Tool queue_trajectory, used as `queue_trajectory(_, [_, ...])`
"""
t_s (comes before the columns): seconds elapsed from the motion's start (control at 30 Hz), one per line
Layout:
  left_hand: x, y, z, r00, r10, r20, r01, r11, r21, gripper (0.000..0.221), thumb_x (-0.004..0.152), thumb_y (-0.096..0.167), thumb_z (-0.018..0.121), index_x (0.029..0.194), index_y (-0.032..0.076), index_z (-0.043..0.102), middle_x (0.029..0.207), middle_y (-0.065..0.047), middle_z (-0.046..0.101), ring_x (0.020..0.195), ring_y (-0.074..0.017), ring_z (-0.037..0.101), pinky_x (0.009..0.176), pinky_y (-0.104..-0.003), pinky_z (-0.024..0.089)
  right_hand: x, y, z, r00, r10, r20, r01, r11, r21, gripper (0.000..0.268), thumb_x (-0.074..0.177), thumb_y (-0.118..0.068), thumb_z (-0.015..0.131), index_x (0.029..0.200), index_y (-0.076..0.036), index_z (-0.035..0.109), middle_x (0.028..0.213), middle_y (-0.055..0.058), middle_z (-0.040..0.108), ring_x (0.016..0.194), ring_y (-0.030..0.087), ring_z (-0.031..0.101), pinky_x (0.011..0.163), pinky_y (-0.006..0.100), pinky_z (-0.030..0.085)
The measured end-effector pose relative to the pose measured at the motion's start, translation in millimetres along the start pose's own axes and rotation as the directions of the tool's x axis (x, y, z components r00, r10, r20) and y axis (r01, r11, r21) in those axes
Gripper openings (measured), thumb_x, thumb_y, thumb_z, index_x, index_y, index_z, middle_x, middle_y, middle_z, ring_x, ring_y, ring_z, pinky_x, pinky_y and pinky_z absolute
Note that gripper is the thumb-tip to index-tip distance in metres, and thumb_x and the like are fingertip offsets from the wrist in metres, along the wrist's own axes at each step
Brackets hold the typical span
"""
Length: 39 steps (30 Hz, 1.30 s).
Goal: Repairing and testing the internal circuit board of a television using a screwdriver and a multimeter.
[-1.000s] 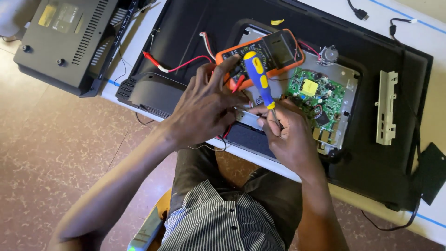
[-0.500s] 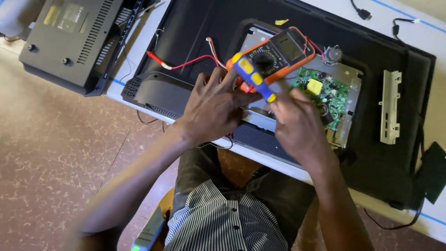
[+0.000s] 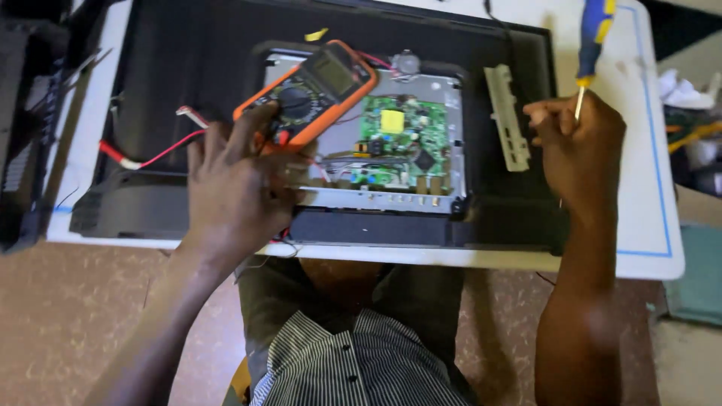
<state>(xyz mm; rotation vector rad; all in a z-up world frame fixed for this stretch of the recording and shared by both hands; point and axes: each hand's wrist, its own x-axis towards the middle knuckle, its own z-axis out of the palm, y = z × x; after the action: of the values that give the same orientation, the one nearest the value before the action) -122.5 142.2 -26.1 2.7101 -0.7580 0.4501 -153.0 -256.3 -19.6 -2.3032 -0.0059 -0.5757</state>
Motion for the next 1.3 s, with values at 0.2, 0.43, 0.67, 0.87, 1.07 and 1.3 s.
queue_trajectory(0.2, [-3.4,12.4,-9.8,0.998,0.022,-0.057,-0.021,1.0,0.011,0.041,0.063,0.016,0.075,0.104,0.021,0.08,0.153,-0.007,0.052,0.109,-0.0427,0.05,0.078,-0.055,0.043,0.9,45.1,6.5,0.981,0.191,0.012,-0.179,0.94,-0.29,0.017,0.097,-0.018,0.077,0.089,-0.005,0.069,0.085,0.005,0.071,0.075,0.02,0.063,0.068,0.039,0.047])
queue_trajectory(0.43, [9.9,54.5,-31.9,0.996,0.03,-0.089,-0.068,0.889,-0.452,0.028,0.077,0.016,0.082,0.102,0.006,0.075,0.138,-0.014,0.063,0.118,-0.0332,0.058,0.096,-0.046,0.045,-9.2,29.4,15.1,0.978,0.199,-0.066,-0.18,0.959,0.22,0.05,0.084,0.003,0.078,0.073,-0.016,0.033,0.091,0.012,0.074,0.086,0.018,0.076,0.072,0.032,0.058])
queue_trajectory(0.67, [33.9,114.3,20.2,0.991,0.131,-0.041,-0.117,0.651,-0.75,0.039,0.091,0.011,0.077,0.127,0.003,0.065,0.12,-0.015,0.074,0.111,-0.0284,0.071,0.1,-0.04,0.055,-31.8,-10.6,38.6,0.993,0.109,-0.048,-0.087,0.939,0.331,0.052,0.085,0.001,0.077,0.07,-0.016,0.031,0.09,0.012,0.075,0.082,0.019,0.073,0.075,0.034,0.056])
queue_trajectory(0.87, [53.1,157.3,51.2,0.986,-0.058,0.158,0.164,0.547,-0.821,0.072,0.089,0.034,0.074,0.143,-0.005,0.048,0.101,-0.007,0.078,0.085,-0.0183,0.074,0.076,-0.033,0.06,-48.5,-36.0,49.1,0.982,0.152,-0.114,-0.099,0.921,0.378,0.047,0.091,0.003,0.075,0.066,-0.012,0.038,0.091,0.013,0.075,0.081,0.017,0.071,0.071,0.03,0.052])
queue_trajectory(1.07, [53.1,155.4,72.1,0.988,-0.13,0.08,0.135,0.488,-0.862,0.047,0.083,-0.002,0.076,0.125,-0.015,0.059,0.082,-0.022,0.069,0.071,-0.0301,0.071,0.058,-0.04,0.055,-47.9,-21.7,38.7,0.996,0.085,-0.009,-0.071,0.886,0.457,0.047,0.092,0.009,0.074,0.064,-0.008,0.039,0.096,0.019,0.077,0.067,0.022,0.073,0.058,0.029,0.056])
queue_trajectory(1.3, [62.8,157.5,66.4,1.0,0.005,0.022,0.011,0.736,-0.677,0.038,0.083,-0.001,0.075,0.12,-0.006,0.068,0.08,-0.01,0.066,0.067,-0.0209,0.057,0.062,-0.038,0.051,13.0,13.9,9.5,0.978,-0.192,0.086,0.163,0.951,0.263,0.041,0.094,-0.002,0.076,0.083,-0.009,0.036,0.141,0.03,0.058,0.108,0.037,0.074,0.092,0.046,0.058])
